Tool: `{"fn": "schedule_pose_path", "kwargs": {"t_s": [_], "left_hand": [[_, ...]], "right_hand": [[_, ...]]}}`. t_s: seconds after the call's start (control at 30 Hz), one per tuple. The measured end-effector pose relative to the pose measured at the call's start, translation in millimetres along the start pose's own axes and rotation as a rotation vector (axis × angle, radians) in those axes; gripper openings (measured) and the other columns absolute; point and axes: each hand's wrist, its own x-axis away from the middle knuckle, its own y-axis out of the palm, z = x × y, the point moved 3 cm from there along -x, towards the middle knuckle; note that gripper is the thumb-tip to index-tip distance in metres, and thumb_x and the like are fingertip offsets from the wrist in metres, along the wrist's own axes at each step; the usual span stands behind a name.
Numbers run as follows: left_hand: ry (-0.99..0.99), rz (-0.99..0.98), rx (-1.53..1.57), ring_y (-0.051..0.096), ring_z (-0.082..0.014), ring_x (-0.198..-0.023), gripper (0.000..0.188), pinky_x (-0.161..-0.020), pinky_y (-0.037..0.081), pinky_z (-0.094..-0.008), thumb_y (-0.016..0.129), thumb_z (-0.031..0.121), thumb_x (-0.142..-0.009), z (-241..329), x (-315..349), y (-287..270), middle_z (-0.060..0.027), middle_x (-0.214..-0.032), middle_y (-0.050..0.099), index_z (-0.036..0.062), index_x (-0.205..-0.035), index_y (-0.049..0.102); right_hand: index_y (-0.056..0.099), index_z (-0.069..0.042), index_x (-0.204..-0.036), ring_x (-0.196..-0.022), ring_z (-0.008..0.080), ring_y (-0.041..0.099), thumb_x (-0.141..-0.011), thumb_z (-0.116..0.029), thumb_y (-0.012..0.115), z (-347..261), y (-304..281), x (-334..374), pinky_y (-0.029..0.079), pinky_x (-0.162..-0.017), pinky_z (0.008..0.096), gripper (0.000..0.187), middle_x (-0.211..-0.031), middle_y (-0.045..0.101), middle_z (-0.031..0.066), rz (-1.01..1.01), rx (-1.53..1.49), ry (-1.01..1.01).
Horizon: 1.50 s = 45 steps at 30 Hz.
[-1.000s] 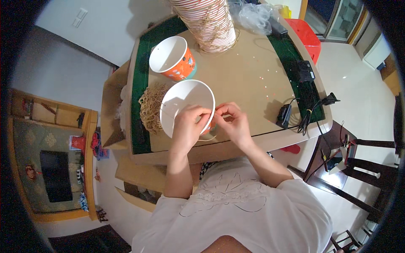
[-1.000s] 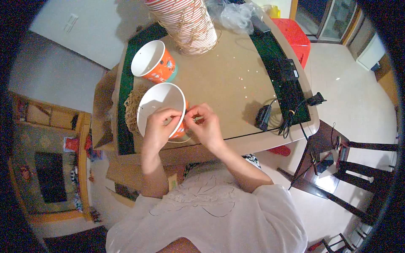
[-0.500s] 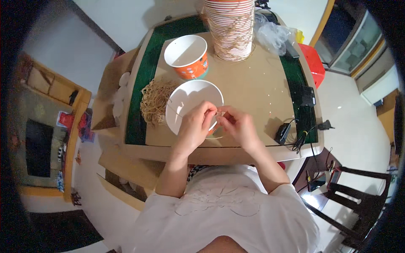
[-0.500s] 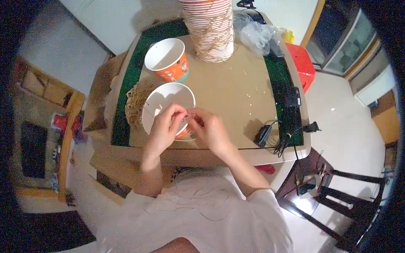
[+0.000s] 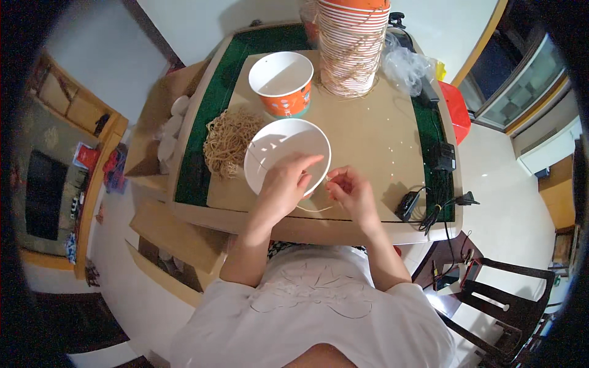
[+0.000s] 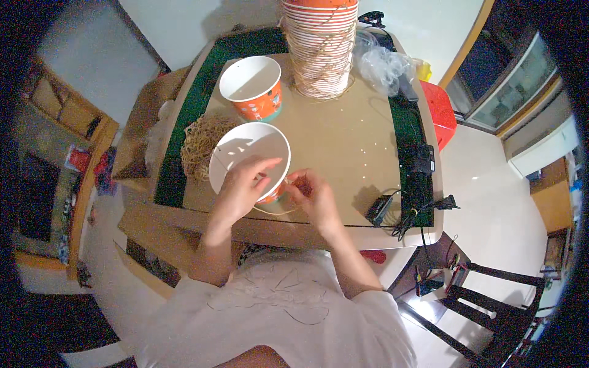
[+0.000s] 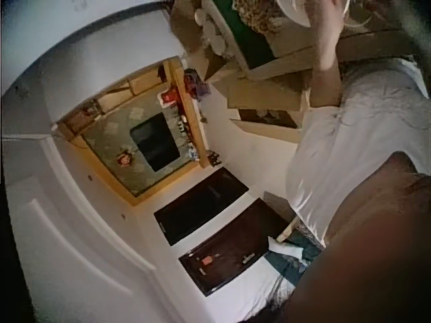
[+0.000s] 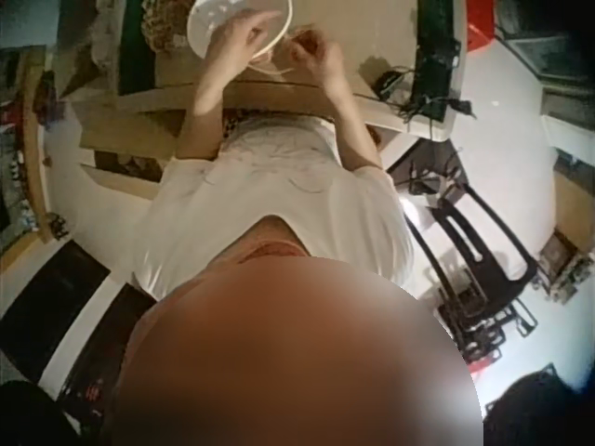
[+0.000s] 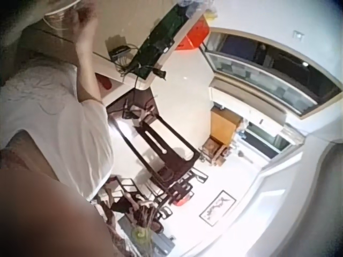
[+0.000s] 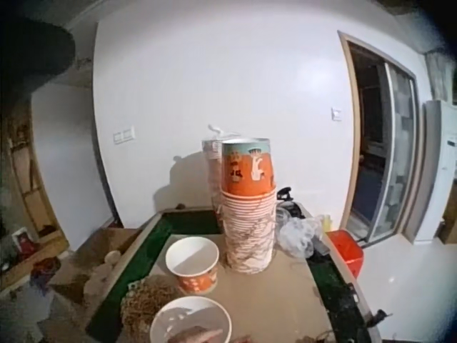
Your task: Tying string handles to paper buckets for assembly.
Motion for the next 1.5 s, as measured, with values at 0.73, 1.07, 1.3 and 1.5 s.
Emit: {"fn": "schedule_pose_path", "kwargs": {"t_s": [0.73,1.07,1.3,1.5], "left_hand": [[-0.02,0.303,-0.007,0.062,-0.0178,-0.073,0.011,-0.062,0.048,-0.0279,0.06,0.003,-0.085,17,15,-41,-0.0089,-0.084,0.064,0.0017,-0.096,0.064],[-0.283,-0.285,0.618,0.05,-0.0084,-0.063,0.029,-0.057,0.042,-0.024,0.046,0.021,-0.099,29,14,0,-0.0017,-0.07,0.057,-0.0009,-0.084,0.059],[-0.218,-0.195,0.604,0.049,-0.0042,-0.07,0.016,-0.059,0.043,-0.0211,0.053,0.012,-0.094,23,18,7,-0.0008,-0.074,0.056,0.0,-0.083,0.053],[-0.204,-0.163,0.597,0.049,-0.0021,-0.069,0.01,-0.055,0.042,-0.0184,0.059,0.007,-0.091,20,18,6,0.0011,-0.076,0.057,-0.0004,-0.084,0.057]], "right_hand": [[0.064,-0.004,-0.088,-0.059,-0.0013,0.038,-0.086,0.0,0.063,-26,-10,25,0.029,-0.052,0.0157,0.005,-0.069,0.047,-0.01,0.146,-0.168,-0.042],[0.063,-0.002,-0.087,-0.061,0.0017,0.046,-0.085,0.005,0.062,-35,-4,24,0.034,-0.055,0.0162,0.008,-0.072,0.054,-0.0045,0.172,-0.076,-0.246],[0.067,-0.004,-0.091,-0.058,-0.0005,0.036,-0.082,-0.004,0.069,-33,0,26,0.028,-0.049,0.0164,0.009,-0.065,0.044,-0.0094,0.142,-0.198,-0.127],[0.07,-0.005,-0.092,-0.054,-0.0011,0.03,-0.081,-0.007,0.072,-31,-2,27,0.021,-0.047,0.0176,0.012,-0.061,0.039,-0.0112,0.124,-0.167,-0.063]]}}
